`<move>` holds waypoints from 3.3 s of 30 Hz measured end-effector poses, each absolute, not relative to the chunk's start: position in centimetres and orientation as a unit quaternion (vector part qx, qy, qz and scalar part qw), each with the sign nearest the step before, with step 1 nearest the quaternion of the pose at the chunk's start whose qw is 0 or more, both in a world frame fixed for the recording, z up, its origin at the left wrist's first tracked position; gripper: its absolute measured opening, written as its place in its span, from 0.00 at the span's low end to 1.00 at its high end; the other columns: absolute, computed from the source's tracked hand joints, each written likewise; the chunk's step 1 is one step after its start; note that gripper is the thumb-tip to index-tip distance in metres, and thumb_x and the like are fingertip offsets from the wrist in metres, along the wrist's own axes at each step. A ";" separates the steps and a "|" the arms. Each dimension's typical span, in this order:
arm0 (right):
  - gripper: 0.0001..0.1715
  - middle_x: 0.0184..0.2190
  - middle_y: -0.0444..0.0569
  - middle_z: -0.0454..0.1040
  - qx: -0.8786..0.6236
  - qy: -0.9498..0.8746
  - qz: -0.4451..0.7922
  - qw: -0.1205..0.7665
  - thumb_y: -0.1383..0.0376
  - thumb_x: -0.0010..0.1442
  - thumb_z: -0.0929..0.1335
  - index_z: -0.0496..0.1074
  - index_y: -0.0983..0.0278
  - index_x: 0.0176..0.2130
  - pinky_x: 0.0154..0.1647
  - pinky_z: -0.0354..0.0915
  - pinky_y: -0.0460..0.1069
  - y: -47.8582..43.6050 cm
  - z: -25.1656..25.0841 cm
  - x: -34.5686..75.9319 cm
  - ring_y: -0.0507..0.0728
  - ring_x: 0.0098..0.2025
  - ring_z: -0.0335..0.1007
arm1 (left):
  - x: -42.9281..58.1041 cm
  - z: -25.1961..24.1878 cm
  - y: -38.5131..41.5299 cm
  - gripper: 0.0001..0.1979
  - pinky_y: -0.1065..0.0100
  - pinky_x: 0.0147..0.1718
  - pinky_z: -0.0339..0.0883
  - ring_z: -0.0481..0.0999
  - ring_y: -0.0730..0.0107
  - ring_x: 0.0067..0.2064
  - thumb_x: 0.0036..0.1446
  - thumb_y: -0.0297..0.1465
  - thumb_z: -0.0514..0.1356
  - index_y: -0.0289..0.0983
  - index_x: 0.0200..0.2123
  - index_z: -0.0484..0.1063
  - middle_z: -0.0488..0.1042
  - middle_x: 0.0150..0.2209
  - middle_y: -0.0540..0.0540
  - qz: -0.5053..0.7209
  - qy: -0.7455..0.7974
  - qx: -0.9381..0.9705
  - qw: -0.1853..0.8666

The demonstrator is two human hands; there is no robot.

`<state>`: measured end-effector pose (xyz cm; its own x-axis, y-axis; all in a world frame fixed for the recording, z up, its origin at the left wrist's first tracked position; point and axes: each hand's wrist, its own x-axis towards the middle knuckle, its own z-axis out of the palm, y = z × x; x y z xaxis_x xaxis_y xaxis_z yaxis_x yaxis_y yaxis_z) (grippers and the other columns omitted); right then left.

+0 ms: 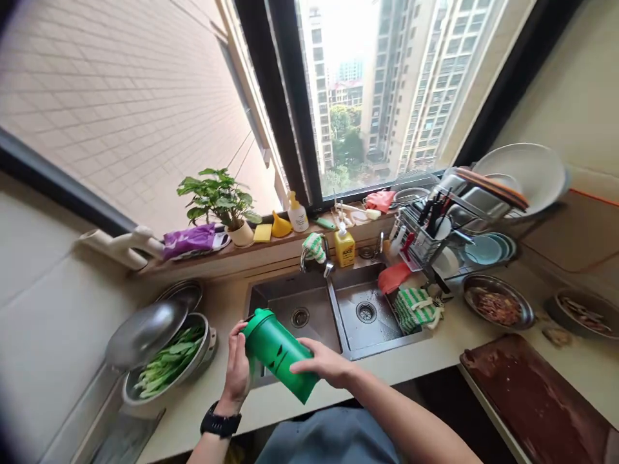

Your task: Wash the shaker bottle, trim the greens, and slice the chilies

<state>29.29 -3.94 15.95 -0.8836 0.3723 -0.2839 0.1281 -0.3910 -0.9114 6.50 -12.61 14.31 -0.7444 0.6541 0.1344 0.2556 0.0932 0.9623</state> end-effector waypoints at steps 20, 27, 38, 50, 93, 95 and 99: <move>0.58 0.51 0.47 0.74 -0.321 -0.568 0.737 0.176 0.58 0.26 0.84 0.72 0.54 0.58 0.52 0.67 0.54 -3.4 17.3 28.3 0.64 0.53 0.70 | 5.8 18.8 -10.3 0.33 0.45 0.53 0.74 0.79 0.39 0.53 0.42 0.55 0.68 0.47 0.50 0.79 0.84 0.35 0.48 0.660 0.559 0.076 0.496; 0.48 0.48 0.57 0.77 -0.155 -0.362 0.915 0.089 0.39 0.47 0.73 0.71 0.64 0.58 0.49 0.69 0.61 -4.6 17.0 28.1 0.67 0.49 0.75 | 6.7 18.9 -11.1 0.21 0.48 0.55 0.72 0.81 0.45 0.51 0.49 0.46 0.67 0.44 0.45 0.82 0.84 0.38 0.46 0.741 0.422 0.019 0.522; 0.42 0.45 0.64 0.80 -0.190 -0.323 0.926 0.051 0.39 0.54 0.69 0.74 0.67 0.55 0.32 0.71 0.55 -4.2 15.8 28.1 0.66 0.37 0.79 | 7.8 18.0 -10.4 0.48 0.49 0.58 0.67 0.74 0.43 0.58 0.46 0.67 0.62 0.35 0.56 0.73 0.76 0.54 0.33 0.735 0.339 0.123 0.575; 0.46 0.52 0.59 0.79 -0.309 -0.464 0.826 0.086 0.48 0.47 0.79 0.72 0.59 0.61 0.51 0.71 0.65 -3.9 15.5 25.9 0.71 0.50 0.77 | 7.4 19.5 -12.3 0.29 0.52 0.53 0.71 0.76 0.50 0.53 0.49 0.48 0.72 0.43 0.51 0.72 0.77 0.51 0.40 0.812 0.372 0.109 0.437; 0.19 0.35 0.51 0.77 -0.382 -0.463 0.793 -0.103 0.58 0.62 0.72 0.66 0.64 0.48 0.41 0.78 0.56 -9.6 4.8 -11.3 0.57 0.35 0.80 | -23.8 9.0 -38.5 0.42 0.51 0.58 0.66 0.72 0.50 0.57 0.43 0.45 0.74 0.38 0.57 0.62 0.70 0.57 0.36 0.450 0.880 0.054 -0.142; 0.11 0.31 0.51 0.78 -0.403 -0.469 0.781 -0.087 0.64 0.63 0.70 0.68 0.66 0.44 0.39 0.78 0.54 -10.1 4.6 -12.4 0.56 0.31 0.79 | -25.2 7.1 -38.3 0.42 0.50 0.58 0.66 0.72 0.49 0.58 0.43 0.46 0.73 0.37 0.57 0.62 0.70 0.57 0.35 0.439 0.888 0.059 -0.123; 0.02 0.26 0.51 0.78 -0.415 -0.479 0.771 -0.055 0.72 0.62 0.68 0.70 0.68 0.38 0.38 0.79 0.53 -10.4 4.4 -13.1 0.54 0.28 0.78 | -26.9 6.6 -38.0 0.45 0.48 0.62 0.61 0.67 0.47 0.63 0.46 0.46 0.72 0.35 0.61 0.58 0.66 0.61 0.31 0.419 0.896 0.079 -0.123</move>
<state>-13.12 -10.44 4.42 -0.6488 0.3136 -0.6933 0.4822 -0.5354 -0.6934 -26.90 -37.98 6.63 -0.9573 0.0383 0.2867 0.2445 0.6367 0.7314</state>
